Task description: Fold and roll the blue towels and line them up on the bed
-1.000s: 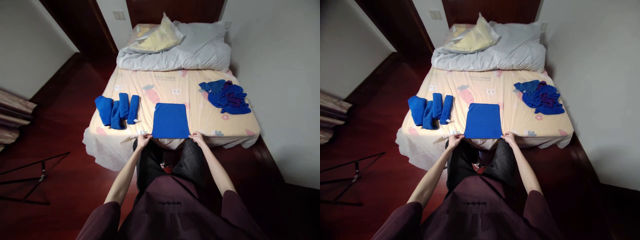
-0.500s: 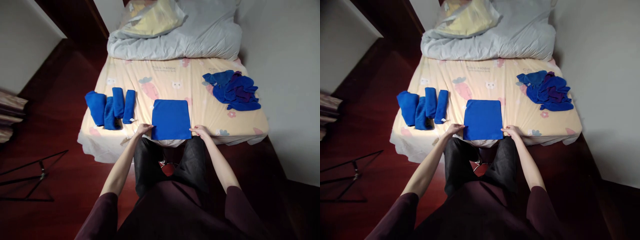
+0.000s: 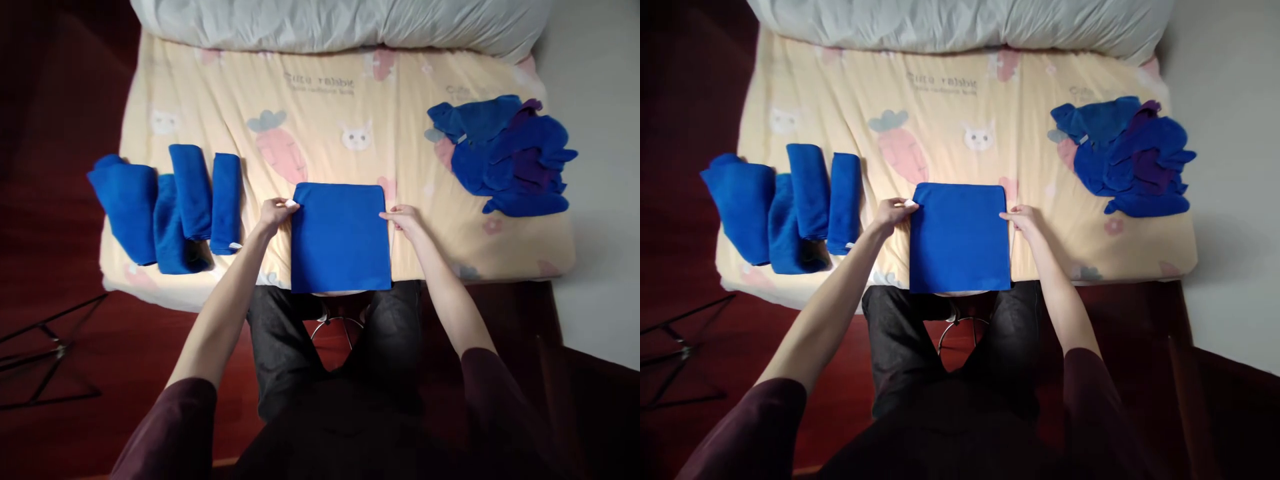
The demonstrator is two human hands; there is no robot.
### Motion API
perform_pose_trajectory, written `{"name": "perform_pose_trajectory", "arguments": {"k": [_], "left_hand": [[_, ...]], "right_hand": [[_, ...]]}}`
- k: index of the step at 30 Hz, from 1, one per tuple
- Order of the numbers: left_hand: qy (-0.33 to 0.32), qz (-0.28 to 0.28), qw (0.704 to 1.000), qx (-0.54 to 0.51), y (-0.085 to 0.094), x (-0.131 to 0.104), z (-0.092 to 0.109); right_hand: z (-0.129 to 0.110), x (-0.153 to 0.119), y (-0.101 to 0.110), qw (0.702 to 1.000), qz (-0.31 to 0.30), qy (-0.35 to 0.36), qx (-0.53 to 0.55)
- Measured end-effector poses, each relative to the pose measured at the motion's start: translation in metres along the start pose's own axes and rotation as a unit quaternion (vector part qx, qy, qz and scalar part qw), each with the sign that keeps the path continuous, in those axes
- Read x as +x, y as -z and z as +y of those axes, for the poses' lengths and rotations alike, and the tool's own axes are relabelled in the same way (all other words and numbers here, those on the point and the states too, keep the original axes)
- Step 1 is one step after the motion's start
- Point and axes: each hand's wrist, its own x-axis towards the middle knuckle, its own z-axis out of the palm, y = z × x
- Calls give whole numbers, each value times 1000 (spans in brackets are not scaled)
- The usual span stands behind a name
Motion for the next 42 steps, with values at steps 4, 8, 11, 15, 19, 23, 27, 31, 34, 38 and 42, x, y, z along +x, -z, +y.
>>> {"name": "perform_pose_trajectory", "arguments": {"k": [4, 8, 11, 15, 19, 23, 27, 31, 34, 38, 42], "left_hand": [[-45, 23, 999, -15, -11, 31, 10], [-95, 13, 995, 31, -14, 46, 19], [-134, -17, 987, 87, -12, 48, 24], [-184, -15, 971, 149, -11, 51, 25], [-201, 23, 961, 191, -14, 63, 21], [-207, 43, 954, 211, -20, 80, 18], [-211, 45, 952, 220, -25, 95, 16], [-244, 12, 939, 243, -28, 103, 15], [-273, -25, 919, 283, -29, 107, 22], [-260, -75, 884, 382, -29, 106, 42], [-234, -114, 856, 446, -21, 98, 60]], "right_hand": [[-25, 41, -11, 996, 77, -52, 4], [-33, 68, -19, 999, 48, 4, 24], [-26, 80, -18, 998, 40, 29, 32], [-16, 91, -14, 998, 37, 39, 15], [-12, 101, -12, 998, 41, 53, 0], [-12, 110, -12, 996, 47, 81, -10], [-10, 118, -12, 993, 63, 90, -38], [-4, 125, -15, 979, 95, 142, -108], [-2, 129, -14, 961, 100, 190, -171], [-4, 131, -10, 954, 62, 180, -231], [-7, 129, -7, 957, 17, 179, -229]]}}
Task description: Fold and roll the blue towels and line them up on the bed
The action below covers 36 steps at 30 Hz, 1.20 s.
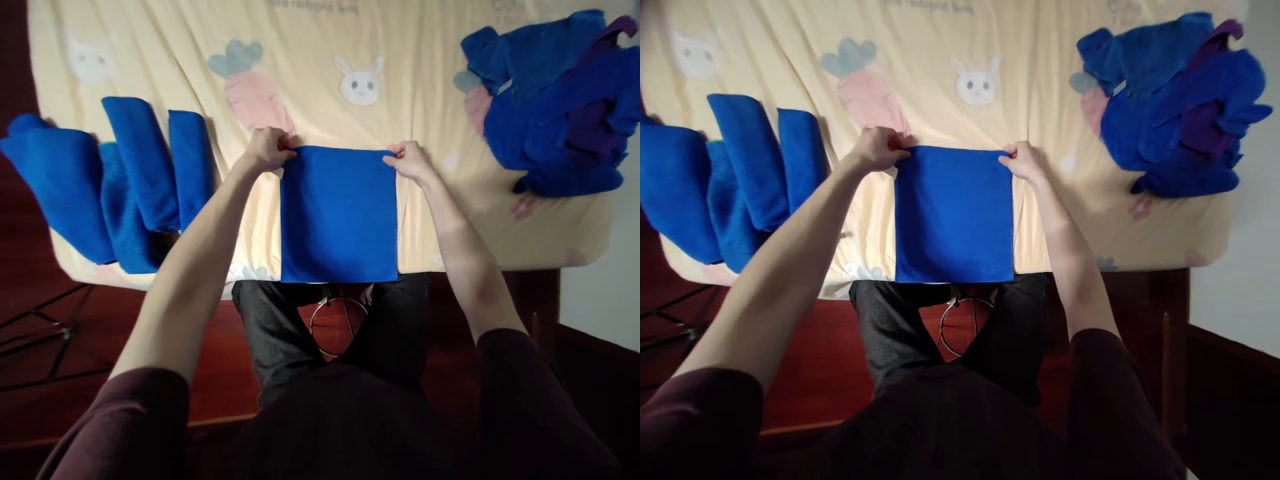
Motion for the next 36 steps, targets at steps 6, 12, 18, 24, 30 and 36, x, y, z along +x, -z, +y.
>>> {"name": "perform_pose_trajectory", "arguments": {"k": [6, 12, 18, 24, 30, 36], "left_hand": [[-32, 74, 994, -69, 6, -3, -12], [56, 165, 966, -191, -4, 44, -26], [-16, 180, 983, -26, -21, 30, 31], [-121, 53, 991, -15, -53, -10, 69], [-25, 78, 997, 11, -50, 2, 59], [-115, 36, 991, -62, -75, -88, 72]], "right_hand": [[-14, 5, 3, 999, 16, -28, -21], [-27, 44, 3, 990, 86, -74, -85], [-79, 21, -29, 975, 114, 15, -191], [-86, -14, -55, 974, -63, 164, -145], [-87, -3, -31, 976, -7, 61, -208], [-85, -74, -63, 970, -22, 181, -163]]}}
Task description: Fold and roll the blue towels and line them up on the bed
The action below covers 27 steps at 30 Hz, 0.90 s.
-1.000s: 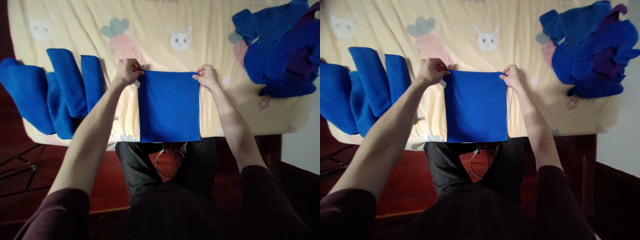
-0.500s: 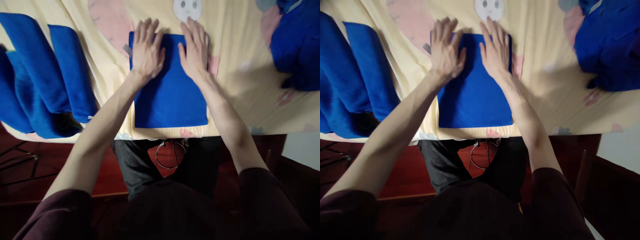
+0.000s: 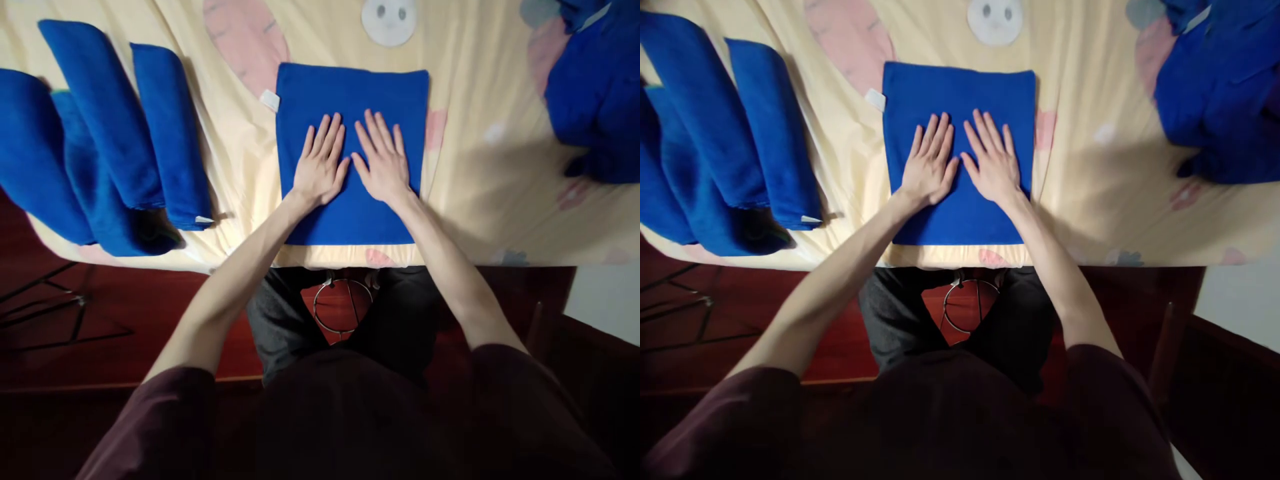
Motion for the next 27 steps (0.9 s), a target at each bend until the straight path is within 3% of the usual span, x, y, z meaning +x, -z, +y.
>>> {"name": "perform_pose_trajectory", "arguments": {"k": [4, 6, 9, 12, 17, 21, 27], "left_hand": [[84, 79, 993, -13, -1, -49, -5], [108, 98, 989, 4, -2, -63, 1], [63, 70, 995, 16, -15, -87, 24], [20, 61, 998, 14, -31, -126, 37], [89, 99, 991, 20, -32, -194, 11], [96, 86, 991, 23, -25, -233, -7], [94, 103, 990, -3, -29, -282, -4]], "right_hand": [[15, -24, -5, 993, 55, -104, 8], [5, -31, 1, 988, 68, -137, -9], [-32, -62, 1, 994, 53, -89, -15], [-54, -117, -8, 999, -10, -30, -21], [-32, -190, -3, 987, 41, -149, -50], [-21, -216, 5, 981, 79, -177, -26], [-28, -248, -4, 965, 189, -176, 55]]}}
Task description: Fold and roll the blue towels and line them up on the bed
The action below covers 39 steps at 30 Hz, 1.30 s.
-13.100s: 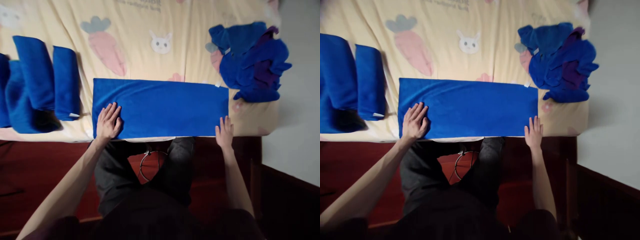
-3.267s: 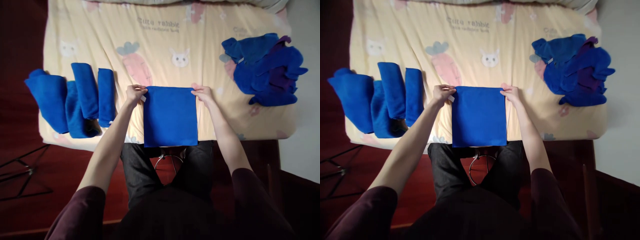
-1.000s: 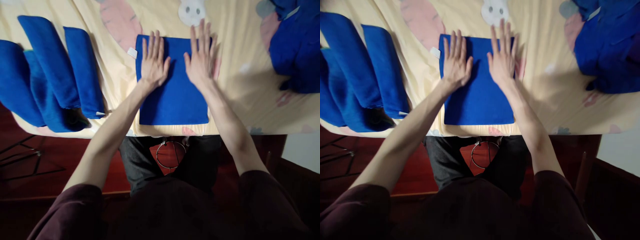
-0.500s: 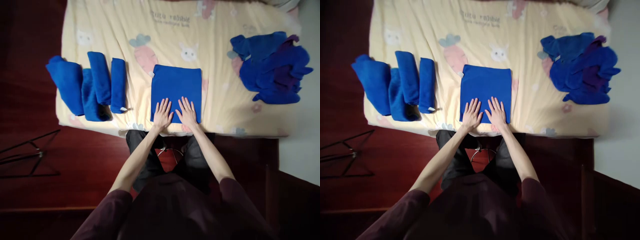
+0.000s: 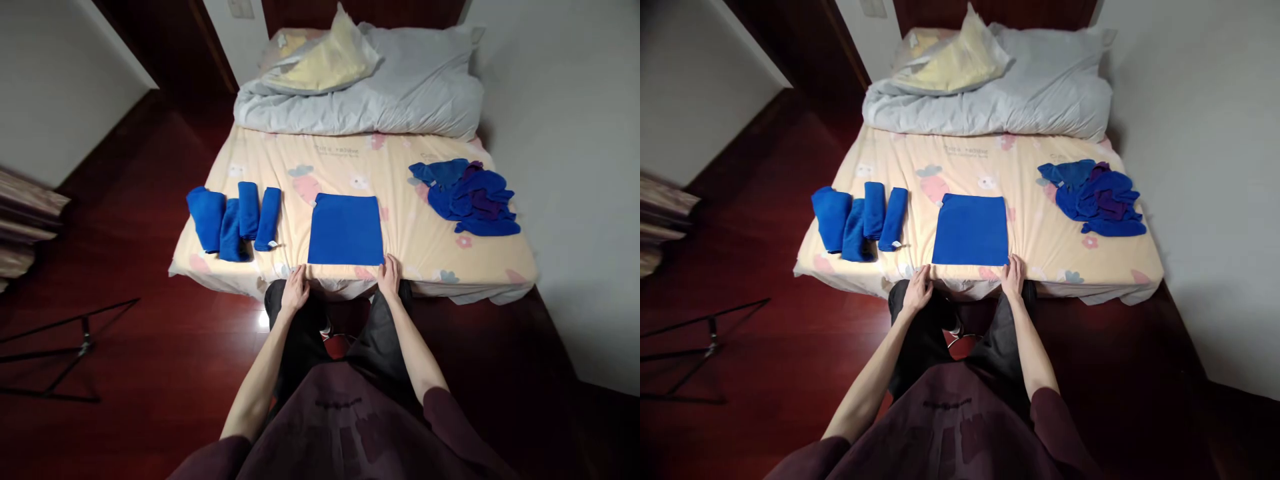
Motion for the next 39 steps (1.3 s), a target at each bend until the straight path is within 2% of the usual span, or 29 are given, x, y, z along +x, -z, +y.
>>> {"name": "perform_pose_trajectory", "arguments": {"k": [3, 8, 11, 14, 19, 22, 25, 29, 33, 36, 39], "left_hand": [[24, 5, 999, -36, 9, -5, 0], [100, 19, 986, -129, 23, 3, -4], [117, 36, 981, -148, 26, 7, -6], [89, 39, 989, -114, 27, 14, -6], [-18, 5, 999, -30, 31, 31, -4], [-39, -16, 999, -21, 27, 42, -8], [-41, -20, 999, -19, 17, 52, -17], [-60, 16, 997, -37, 1, 66, -33], [-130, 62, 988, -62, -12, 77, -46], [-156, 88, 981, -75, -17, 82, -47], [-144, 110, 980, -85, -17, 82, -44]], "right_hand": [[1, -3, 4, 999, 28, -25, 27], [8, 5, 10, 998, 20, -43, 41], [12, 6, 8, 998, 26, -30, 57], [13, 3, 4, 998, 28, -14, 53], [15, 7, 0, 1000, -6, 20, 13], [19, 14, -5, 998, -40, 36, -12], [24, 21, -14, 998, -39, 49, -14], [32, 27, -28, 998, 8, 53, 26], [39, 30, -37, 993, 69, 55, 78], [41, 31, -40, 990, 85, 59, 95], [40, 31, -40, 989, 84, 54, 105]]}}
